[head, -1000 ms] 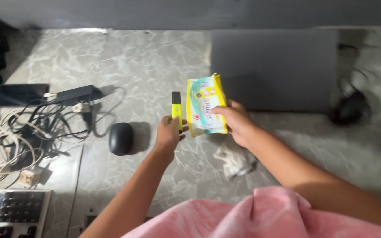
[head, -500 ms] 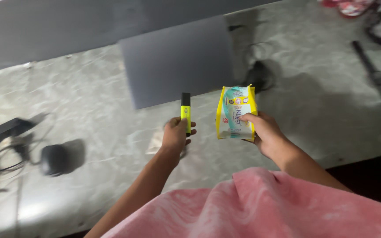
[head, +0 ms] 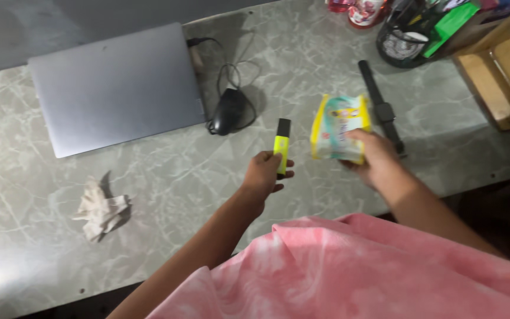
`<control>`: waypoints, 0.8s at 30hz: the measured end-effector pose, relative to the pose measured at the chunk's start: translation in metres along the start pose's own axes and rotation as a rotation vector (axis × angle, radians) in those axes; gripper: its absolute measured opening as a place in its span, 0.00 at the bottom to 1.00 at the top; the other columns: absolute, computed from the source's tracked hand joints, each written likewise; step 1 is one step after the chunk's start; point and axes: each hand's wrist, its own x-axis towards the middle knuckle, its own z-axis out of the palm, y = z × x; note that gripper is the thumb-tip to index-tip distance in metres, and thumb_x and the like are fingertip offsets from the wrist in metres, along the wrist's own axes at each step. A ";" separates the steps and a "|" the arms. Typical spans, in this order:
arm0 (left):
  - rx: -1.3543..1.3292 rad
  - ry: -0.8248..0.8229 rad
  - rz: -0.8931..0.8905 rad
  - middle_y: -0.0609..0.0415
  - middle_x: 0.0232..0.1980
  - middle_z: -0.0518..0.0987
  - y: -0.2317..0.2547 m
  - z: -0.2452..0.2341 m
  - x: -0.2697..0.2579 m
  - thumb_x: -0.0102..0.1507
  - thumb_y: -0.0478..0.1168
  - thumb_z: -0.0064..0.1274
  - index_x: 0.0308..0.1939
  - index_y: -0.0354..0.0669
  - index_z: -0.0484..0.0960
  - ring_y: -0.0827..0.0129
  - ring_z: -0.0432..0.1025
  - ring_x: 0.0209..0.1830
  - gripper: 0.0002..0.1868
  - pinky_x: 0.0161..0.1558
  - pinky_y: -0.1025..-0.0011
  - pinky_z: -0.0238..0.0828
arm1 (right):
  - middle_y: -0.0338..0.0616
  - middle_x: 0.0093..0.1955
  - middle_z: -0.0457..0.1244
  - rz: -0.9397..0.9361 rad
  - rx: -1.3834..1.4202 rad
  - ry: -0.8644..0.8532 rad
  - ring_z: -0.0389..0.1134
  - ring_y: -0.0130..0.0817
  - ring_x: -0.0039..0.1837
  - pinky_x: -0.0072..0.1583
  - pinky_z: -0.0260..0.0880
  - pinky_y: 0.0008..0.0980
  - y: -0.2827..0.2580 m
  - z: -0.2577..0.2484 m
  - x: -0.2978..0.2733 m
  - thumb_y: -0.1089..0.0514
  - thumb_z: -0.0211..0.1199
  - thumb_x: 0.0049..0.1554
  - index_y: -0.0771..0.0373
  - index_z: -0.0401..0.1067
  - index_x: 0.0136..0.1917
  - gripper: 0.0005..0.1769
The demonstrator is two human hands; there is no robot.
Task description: The person wipes a desktop with a cloth, moves bottles and office supplies, organizes various charging cables and power adapters, and shifts a laptop across the surface.
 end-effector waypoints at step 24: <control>0.087 0.071 -0.024 0.57 0.45 0.78 0.044 0.087 0.061 0.63 0.45 0.34 0.51 0.44 0.67 0.73 0.73 0.40 0.16 0.42 0.68 0.63 | 0.40 0.50 0.65 -0.062 -0.024 0.257 0.66 0.36 0.51 0.54 0.66 0.42 -0.152 -0.240 0.177 0.56 0.57 0.52 0.54 0.66 0.57 0.18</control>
